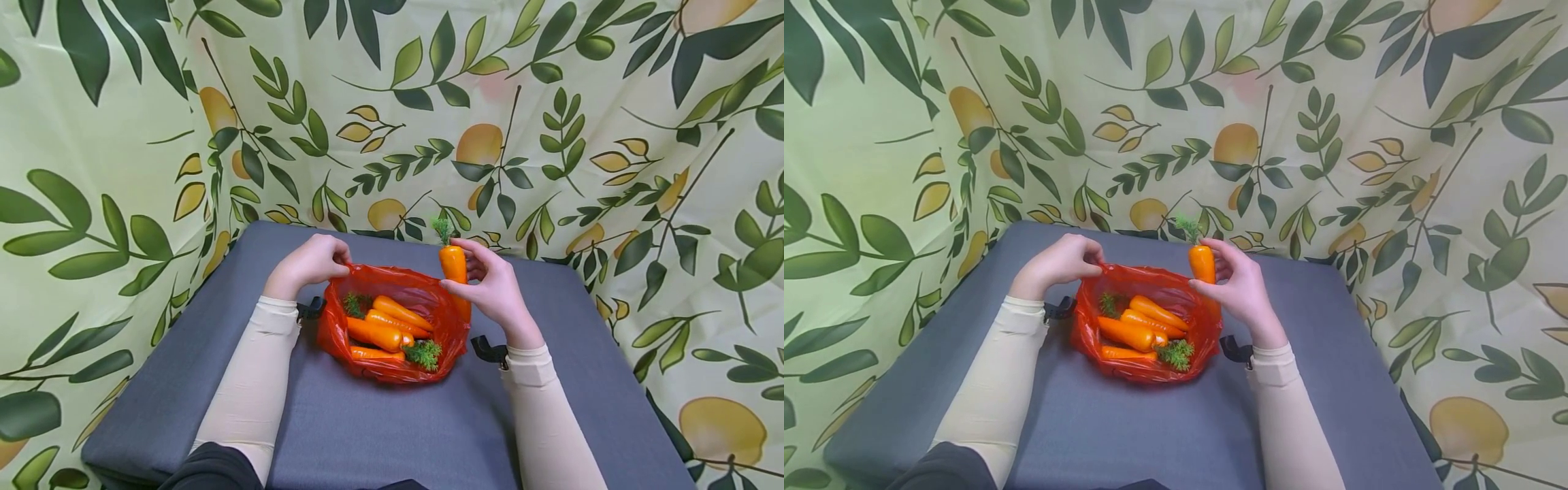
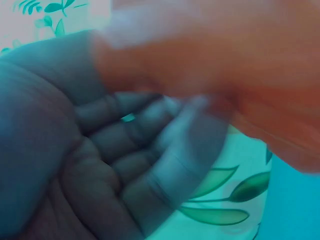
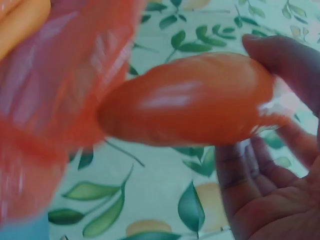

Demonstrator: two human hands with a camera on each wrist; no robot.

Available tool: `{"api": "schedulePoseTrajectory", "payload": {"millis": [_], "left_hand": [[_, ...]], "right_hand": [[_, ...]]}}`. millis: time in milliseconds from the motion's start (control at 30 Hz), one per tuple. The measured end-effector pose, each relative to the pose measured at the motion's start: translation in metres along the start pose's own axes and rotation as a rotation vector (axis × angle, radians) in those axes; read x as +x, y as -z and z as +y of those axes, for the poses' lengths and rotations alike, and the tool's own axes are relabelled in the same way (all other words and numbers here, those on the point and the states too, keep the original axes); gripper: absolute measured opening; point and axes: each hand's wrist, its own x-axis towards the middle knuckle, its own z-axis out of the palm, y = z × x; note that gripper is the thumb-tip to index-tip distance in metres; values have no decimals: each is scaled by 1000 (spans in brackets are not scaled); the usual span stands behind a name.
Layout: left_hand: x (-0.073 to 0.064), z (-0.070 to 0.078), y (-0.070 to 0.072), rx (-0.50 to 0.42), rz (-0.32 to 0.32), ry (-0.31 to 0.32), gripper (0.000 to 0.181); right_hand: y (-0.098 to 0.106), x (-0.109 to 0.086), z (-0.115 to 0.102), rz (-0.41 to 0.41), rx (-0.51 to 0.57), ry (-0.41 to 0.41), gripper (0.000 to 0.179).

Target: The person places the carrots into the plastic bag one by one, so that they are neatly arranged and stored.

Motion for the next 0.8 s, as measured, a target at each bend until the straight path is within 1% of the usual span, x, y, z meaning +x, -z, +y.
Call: {"api": "schedulePoseTrajectory", "payload": {"millis": [133,333,400,500,600,800], "left_hand": [[2,-4,0,-83,35,-41,6],[2,-5,1,-159,40,-57,7],[3,-4,1,-177,40,-62,8],[2,-3,2,-200,39,-65,9],[2,-2,2,-206,38,-70,10],[1,0,2,-207,45,-85,10]], "right_hand": [[-13,0,-6,0,65,95,76],[-31,-1,-12,25,178,251,76],[-36,-2,-13,26,194,297,75],[-42,-2,-15,11,184,351,75],[-48,-2,-16,-10,149,368,73],[-60,-2,-15,-70,74,349,67]]}}
